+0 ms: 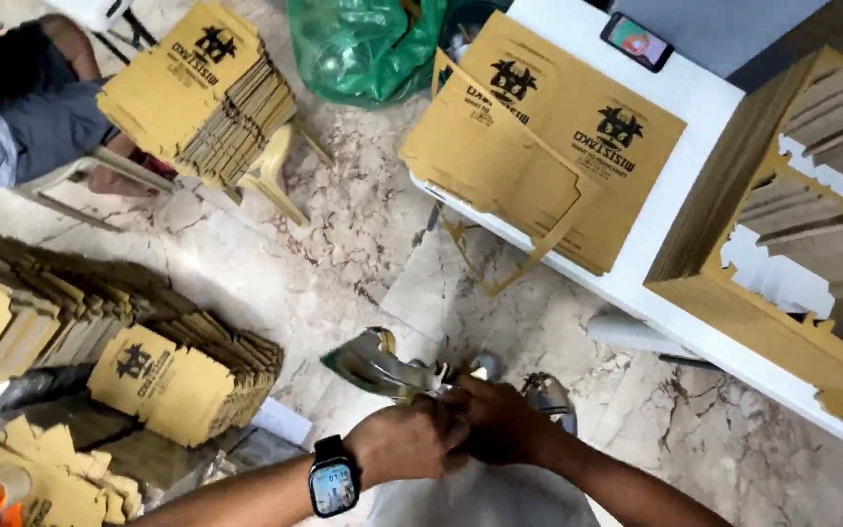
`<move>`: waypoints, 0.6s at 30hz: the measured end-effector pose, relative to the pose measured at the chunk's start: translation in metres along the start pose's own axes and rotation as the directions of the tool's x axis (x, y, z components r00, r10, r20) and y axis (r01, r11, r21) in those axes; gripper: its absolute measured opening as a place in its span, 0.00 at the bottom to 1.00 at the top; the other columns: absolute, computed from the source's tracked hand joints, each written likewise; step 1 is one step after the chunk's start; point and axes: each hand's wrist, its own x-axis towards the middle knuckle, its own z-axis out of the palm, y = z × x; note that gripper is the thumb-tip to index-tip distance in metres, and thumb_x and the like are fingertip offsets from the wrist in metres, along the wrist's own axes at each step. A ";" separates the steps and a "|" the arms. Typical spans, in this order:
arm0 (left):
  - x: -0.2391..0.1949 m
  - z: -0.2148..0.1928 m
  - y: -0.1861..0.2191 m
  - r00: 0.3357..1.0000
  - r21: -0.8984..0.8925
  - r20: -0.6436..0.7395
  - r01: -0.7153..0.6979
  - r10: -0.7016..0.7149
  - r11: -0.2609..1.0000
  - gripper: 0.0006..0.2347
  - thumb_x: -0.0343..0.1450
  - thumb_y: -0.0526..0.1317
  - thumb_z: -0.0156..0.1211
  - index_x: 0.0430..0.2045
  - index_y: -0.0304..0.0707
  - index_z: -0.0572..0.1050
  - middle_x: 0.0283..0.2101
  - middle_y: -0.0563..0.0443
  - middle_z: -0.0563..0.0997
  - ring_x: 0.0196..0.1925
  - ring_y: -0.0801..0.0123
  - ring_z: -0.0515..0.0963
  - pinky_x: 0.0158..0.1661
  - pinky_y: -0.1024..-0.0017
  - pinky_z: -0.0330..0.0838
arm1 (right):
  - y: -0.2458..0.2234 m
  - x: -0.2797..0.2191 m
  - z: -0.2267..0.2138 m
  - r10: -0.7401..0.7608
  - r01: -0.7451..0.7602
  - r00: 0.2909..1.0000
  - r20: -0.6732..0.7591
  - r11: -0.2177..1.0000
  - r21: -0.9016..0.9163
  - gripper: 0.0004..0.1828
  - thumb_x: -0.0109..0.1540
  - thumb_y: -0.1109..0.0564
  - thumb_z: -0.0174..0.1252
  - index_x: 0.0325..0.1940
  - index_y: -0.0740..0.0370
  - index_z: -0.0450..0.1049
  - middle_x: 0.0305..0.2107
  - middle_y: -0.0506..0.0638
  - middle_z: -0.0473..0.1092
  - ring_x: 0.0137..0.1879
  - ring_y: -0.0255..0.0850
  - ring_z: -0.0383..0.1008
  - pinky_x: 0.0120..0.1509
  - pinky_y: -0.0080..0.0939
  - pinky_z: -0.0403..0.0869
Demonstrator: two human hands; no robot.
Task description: Manually punching out pre-cut shapes from cardboard sheets and separating the waste material.
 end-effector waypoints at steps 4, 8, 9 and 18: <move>-0.003 -0.036 -0.043 0.991 0.078 -0.093 -0.090 0.097 0.993 0.20 0.65 0.32 0.61 0.46 0.64 0.67 0.48 0.48 0.78 0.52 0.55 0.74 0.59 0.58 0.68 | 0.006 0.003 -0.028 0.428 -0.436 0.863 0.270 0.900 -0.033 0.22 0.56 0.53 0.56 0.55 0.51 0.72 0.47 0.51 0.70 0.46 0.55 0.76 0.39 0.63 0.75; 0.017 -0.066 -0.110 0.897 -0.079 -0.438 0.025 -0.058 0.997 0.21 0.66 0.37 0.69 0.53 0.57 0.71 0.58 0.56 0.77 0.66 0.59 0.71 0.69 0.59 0.62 | 0.035 -0.045 -0.022 0.597 -0.605 0.796 0.097 0.789 0.111 0.30 0.51 0.55 0.59 0.59 0.48 0.72 0.52 0.50 0.68 0.43 0.57 0.78 0.42 0.59 0.74; 0.025 -0.066 -0.129 0.796 -0.279 -0.572 0.036 -0.196 0.960 0.13 0.70 0.42 0.71 0.47 0.50 0.79 0.52 0.55 0.84 0.61 0.58 0.78 0.62 0.59 0.70 | 0.044 -0.062 -0.019 0.669 -0.673 0.740 0.075 0.737 0.067 0.37 0.46 0.53 0.62 0.61 0.50 0.73 0.58 0.54 0.68 0.46 0.59 0.79 0.46 0.59 0.75; 0.119 0.108 -0.349 0.705 -0.353 -0.285 0.552 -0.649 0.755 0.23 0.65 0.33 0.63 0.57 0.45 0.76 0.52 0.46 0.81 0.54 0.54 0.76 0.53 0.59 0.72 | 0.061 -0.143 -0.086 0.946 -0.079 -0.123 0.299 -0.310 0.947 0.37 0.72 0.42 0.44 0.35 0.82 0.80 0.35 0.76 0.79 0.42 0.69 0.78 0.54 0.58 0.68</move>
